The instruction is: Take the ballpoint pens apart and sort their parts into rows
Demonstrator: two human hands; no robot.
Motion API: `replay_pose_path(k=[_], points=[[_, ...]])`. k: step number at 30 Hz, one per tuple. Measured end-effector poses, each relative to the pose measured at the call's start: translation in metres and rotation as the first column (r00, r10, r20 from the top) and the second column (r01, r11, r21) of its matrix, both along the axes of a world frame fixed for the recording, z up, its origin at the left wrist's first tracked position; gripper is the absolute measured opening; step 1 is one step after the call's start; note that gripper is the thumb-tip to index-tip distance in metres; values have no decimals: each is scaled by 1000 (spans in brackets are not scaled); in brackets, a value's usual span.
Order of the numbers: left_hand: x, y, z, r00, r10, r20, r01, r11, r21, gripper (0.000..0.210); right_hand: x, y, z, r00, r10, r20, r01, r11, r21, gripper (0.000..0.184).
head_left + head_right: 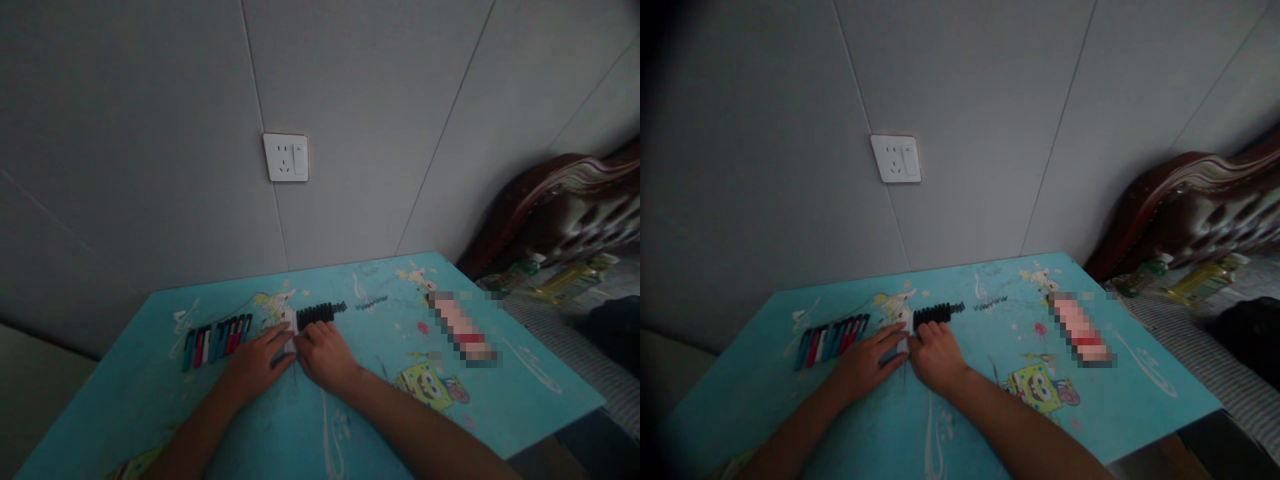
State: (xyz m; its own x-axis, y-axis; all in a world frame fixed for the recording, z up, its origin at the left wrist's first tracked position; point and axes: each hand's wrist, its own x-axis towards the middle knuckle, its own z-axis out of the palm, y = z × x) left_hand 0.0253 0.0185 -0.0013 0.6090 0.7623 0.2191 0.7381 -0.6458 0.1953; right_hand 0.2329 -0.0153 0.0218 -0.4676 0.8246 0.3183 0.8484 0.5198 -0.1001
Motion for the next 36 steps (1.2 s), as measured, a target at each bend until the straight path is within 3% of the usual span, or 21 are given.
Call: replay_pose_path(k=[19, 36], points=[[5, -8, 16, 999, 15, 51, -13, 999, -44, 46, 2, -2, 1, 1000, -16, -7, 16, 999, -47, 11], [7, -9, 18, 998, 15, 61, -12, 999, -44, 45, 2, 0, -3, 999, -21, -28, 20, 999, -37, 31]])
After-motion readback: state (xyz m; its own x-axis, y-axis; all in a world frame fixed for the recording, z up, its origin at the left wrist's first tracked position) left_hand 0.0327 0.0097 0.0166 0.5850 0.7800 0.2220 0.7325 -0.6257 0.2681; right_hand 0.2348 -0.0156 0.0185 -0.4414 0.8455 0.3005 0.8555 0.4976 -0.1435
